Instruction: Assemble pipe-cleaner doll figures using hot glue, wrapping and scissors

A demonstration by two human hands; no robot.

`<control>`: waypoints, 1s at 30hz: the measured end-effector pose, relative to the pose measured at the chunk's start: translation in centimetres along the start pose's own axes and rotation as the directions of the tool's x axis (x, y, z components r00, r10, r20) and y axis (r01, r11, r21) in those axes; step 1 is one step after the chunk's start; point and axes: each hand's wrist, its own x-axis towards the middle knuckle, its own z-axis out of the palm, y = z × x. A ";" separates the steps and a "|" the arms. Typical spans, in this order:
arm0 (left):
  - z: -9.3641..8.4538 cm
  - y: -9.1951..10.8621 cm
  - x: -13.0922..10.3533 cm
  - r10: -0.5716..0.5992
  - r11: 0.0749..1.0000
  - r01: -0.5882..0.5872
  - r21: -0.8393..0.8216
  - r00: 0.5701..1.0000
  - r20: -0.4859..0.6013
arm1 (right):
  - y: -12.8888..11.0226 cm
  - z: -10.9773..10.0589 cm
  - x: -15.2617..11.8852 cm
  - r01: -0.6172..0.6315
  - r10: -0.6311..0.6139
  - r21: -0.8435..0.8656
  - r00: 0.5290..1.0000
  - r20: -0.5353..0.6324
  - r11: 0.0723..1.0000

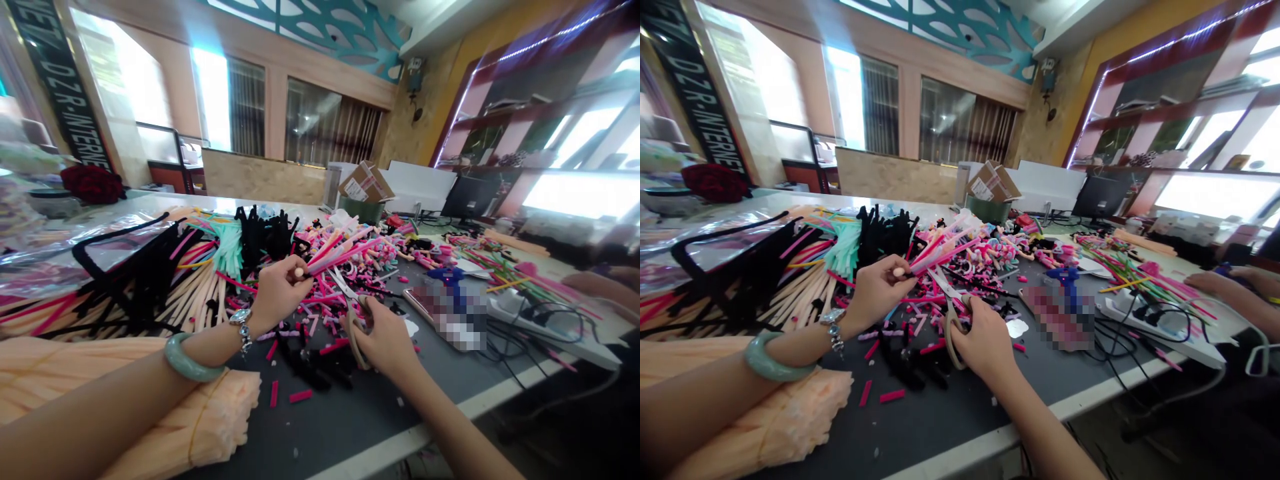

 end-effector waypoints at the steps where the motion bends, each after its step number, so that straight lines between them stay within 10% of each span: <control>1: 0.0 0.0 -0.1 0.021 1.000 -0.021 0.015 1.000 -0.001 | 0.0 -0.1 0.0 0.003 -0.003 0.004 1.000 0.003 1.000; 17: -0.3 0.2 -0.6 0.489 0.846 -0.476 0.241 0.872 0.009 | -0.1 -0.6 -0.1 -0.038 0.036 0.063 0.998 0.045 0.997; 30: -0.5 0.3 -0.8 0.597 0.740 -0.582 0.338 0.799 0.070 | 0.7 -1.1 -0.4 -0.033 0.032 0.019 0.999 0.035 0.999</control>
